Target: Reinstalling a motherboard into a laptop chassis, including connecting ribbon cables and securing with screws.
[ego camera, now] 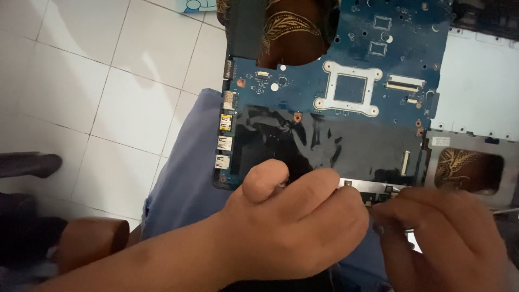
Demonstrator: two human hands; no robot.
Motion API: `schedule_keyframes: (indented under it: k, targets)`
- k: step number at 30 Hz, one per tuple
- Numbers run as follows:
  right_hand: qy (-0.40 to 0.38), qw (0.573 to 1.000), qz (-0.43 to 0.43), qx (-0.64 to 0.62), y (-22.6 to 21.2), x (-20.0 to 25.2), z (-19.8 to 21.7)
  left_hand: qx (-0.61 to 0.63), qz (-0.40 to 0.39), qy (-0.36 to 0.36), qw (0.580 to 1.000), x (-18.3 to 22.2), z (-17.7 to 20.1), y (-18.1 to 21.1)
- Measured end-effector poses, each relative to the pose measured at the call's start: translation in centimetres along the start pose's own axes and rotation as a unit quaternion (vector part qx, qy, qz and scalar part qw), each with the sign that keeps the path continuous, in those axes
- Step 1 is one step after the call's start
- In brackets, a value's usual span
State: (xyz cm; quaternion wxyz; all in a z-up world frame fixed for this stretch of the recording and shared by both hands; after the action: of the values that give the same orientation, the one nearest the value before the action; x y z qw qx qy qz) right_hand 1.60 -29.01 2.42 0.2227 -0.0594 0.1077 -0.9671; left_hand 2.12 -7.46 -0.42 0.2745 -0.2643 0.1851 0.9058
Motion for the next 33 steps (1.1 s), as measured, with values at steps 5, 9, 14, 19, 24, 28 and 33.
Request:
schedule_keyframes:
  k: [5, 9, 14, 19, 24, 28, 33]
  targets:
    - [0.004, 0.999, -0.037, -0.024, -1.4, -0.5, 0.4, -0.023, 0.009, 0.005, 1.0, -0.3, -0.1, 0.0]
    - [0.019, 0.999, -0.036, -0.016, -1.7, -0.7, 0.4, 0.0, 0.024, -0.026, 0.999, -0.6, 0.0, 0.2]
    - [0.021, 0.999, -0.028, -0.002, -1.3, -0.3, 0.1, 0.025, 0.055, -0.026, 0.998, -0.7, -0.2, 0.6]
    - [0.01, 1.0, -0.008, 0.007, -1.1, -0.5, 0.5, 0.037, 0.056, -0.03, 0.997, -0.8, 0.1, 0.8]
    - [0.019, 0.998, -0.055, -0.035, -1.5, 0.1, 1.2, 0.0, 0.017, -0.037, 0.999, -0.2, -0.3, 0.9]
    - [0.018, 1.0, 0.019, 0.014, -0.5, -0.2, 2.0, 0.008, -0.003, -0.033, 0.999, -0.4, -0.2, 0.6]
    - [0.001, 0.997, 0.066, 0.029, 1.2, -0.5, 1.0, 0.034, -0.004, -0.039, 0.999, -0.7, 0.1, 0.5]
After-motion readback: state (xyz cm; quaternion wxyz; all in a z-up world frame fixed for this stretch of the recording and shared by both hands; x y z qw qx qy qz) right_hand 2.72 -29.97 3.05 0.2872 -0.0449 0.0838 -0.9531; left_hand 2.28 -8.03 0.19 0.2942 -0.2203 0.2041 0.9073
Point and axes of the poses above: each hand's wrist, its own x-axis away from the middle knuckle, its own z-axis out of the back of the hand, y = z × x, the point moved 1 cm from there along -x, towards the middle knuckle, and after that the axes turned 8 degrees about -y, right-handed, at the moved point
